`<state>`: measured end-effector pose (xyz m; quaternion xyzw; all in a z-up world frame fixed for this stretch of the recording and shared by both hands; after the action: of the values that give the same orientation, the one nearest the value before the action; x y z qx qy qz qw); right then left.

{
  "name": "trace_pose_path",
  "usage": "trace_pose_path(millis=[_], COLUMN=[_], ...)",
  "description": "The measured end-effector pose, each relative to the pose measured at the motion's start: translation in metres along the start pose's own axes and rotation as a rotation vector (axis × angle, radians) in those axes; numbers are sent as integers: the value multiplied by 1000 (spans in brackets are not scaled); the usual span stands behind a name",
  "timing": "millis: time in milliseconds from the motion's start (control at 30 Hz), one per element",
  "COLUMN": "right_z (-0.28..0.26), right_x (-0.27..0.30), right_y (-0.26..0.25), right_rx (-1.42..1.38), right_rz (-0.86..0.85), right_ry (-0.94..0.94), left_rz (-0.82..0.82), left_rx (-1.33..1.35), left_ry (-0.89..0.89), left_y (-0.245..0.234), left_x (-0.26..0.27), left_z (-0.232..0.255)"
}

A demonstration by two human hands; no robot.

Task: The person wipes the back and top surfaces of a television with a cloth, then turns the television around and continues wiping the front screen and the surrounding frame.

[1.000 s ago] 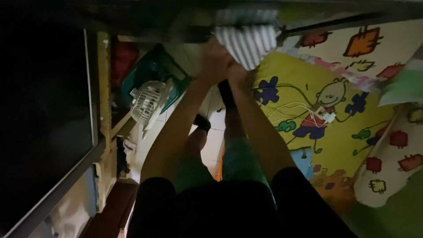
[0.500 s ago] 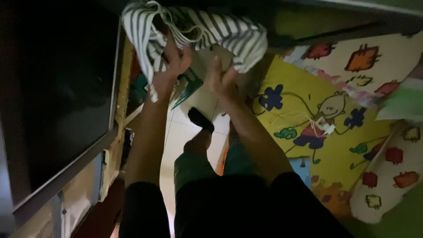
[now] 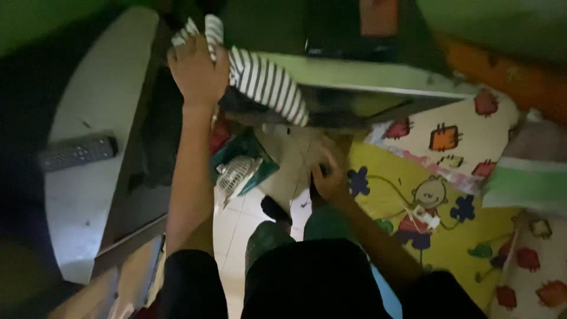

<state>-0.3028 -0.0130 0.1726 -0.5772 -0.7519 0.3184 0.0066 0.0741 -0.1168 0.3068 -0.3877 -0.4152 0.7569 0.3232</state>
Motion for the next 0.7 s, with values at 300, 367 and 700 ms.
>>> trace_pose_path(millis=[300,367,700], right_z=[-26,-56,-66], right_x=[-8,-49,-132], right_y=[-48,-62,-98], right_rx=[-291,-239,-110], right_rz=[5,-43,-66], right_ry=[149,11,-420], left_rz=[57,102,-337], left_rx=[156,152,926], left_ry=[295,296,-110], left_y=[-7,-19,-31], left_x=[94,108,140], left_z=[125,138,220])
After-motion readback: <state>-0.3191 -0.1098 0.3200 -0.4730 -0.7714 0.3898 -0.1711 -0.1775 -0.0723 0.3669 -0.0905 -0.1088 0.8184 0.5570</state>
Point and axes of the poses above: each hand's wrist, its own x-axis away from the middle knuckle, its own y-axis out of the palm, z = x × y, the point moved 8 cm from there along -x, towards the middle knuckle, and after that the axes turned 9 degrees about -y, right-handed, at the moved point
